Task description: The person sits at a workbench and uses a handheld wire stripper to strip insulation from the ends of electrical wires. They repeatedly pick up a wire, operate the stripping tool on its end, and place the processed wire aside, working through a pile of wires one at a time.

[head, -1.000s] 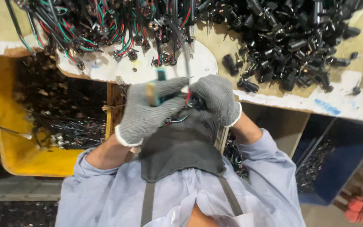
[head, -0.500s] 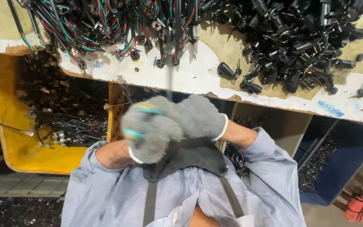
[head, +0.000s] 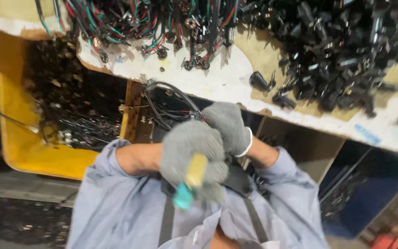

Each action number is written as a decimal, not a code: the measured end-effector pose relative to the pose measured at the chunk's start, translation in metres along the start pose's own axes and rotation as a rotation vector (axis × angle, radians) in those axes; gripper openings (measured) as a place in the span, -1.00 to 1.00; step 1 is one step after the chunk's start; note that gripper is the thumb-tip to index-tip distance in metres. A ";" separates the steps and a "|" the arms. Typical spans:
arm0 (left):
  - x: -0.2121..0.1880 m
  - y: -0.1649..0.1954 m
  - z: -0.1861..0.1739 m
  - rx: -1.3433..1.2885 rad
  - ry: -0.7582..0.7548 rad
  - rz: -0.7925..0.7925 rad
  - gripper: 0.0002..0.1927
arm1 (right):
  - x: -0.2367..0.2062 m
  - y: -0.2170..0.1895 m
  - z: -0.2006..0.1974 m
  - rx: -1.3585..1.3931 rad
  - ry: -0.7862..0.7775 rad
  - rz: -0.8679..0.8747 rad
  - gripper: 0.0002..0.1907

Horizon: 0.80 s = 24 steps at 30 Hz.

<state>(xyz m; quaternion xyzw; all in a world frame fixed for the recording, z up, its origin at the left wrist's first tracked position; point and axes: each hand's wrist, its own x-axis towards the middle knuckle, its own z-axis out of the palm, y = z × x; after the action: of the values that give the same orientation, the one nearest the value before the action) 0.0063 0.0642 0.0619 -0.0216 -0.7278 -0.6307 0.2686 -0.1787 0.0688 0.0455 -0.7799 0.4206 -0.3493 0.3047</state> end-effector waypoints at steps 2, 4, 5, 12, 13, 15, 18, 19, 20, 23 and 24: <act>0.008 0.000 0.010 -0.073 -0.072 0.057 -0.85 | 0.001 0.000 -0.001 0.120 -0.027 -0.002 -0.66; 0.018 0.007 0.018 -0.118 -0.125 0.115 -0.85 | 0.003 -0.002 -0.003 -0.145 -0.355 0.025 -0.64; 0.022 0.012 0.017 -0.094 -0.107 0.120 -0.85 | 0.004 -0.003 -0.002 -0.278 -0.527 0.026 -0.62; 0.031 -0.042 -0.077 1.282 0.591 -0.529 -0.68 | 0.001 0.006 0.014 -0.279 -0.569 -0.081 -0.41; 0.032 -0.058 -0.079 1.279 0.587 -0.549 -0.68 | -0.004 0.008 0.013 -0.268 -0.533 -0.060 -0.51; 0.035 -0.086 -0.082 1.287 0.580 -0.566 -0.66 | -0.015 0.016 0.004 -0.296 -0.318 -0.022 -0.58; 0.037 -0.107 -0.067 1.387 0.503 -0.567 -0.67 | -0.031 0.034 -0.026 -0.504 0.168 0.162 -0.58; 0.038 -0.111 -0.061 1.396 0.449 -0.557 -0.71 | -0.034 0.043 -0.037 -0.652 0.245 0.285 -0.61; 0.039 -0.114 -0.055 1.403 0.402 -0.551 -0.75 | -0.034 0.052 -0.043 -0.746 0.248 0.370 -0.61; 0.043 -0.118 -0.039 1.415 0.284 -0.515 -0.73 | -0.037 0.074 -0.051 -0.822 0.173 0.548 -0.64; 0.042 -0.119 -0.037 1.425 0.248 -0.489 -0.70 | -0.038 0.079 -0.050 -0.816 0.147 0.589 -0.64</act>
<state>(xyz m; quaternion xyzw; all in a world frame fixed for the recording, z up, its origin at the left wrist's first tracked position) -0.0605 -0.0071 -0.0263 0.3897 -0.9074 -0.0477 0.1500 -0.2692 0.0568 0.0027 -0.6570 0.7452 -0.1100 0.0305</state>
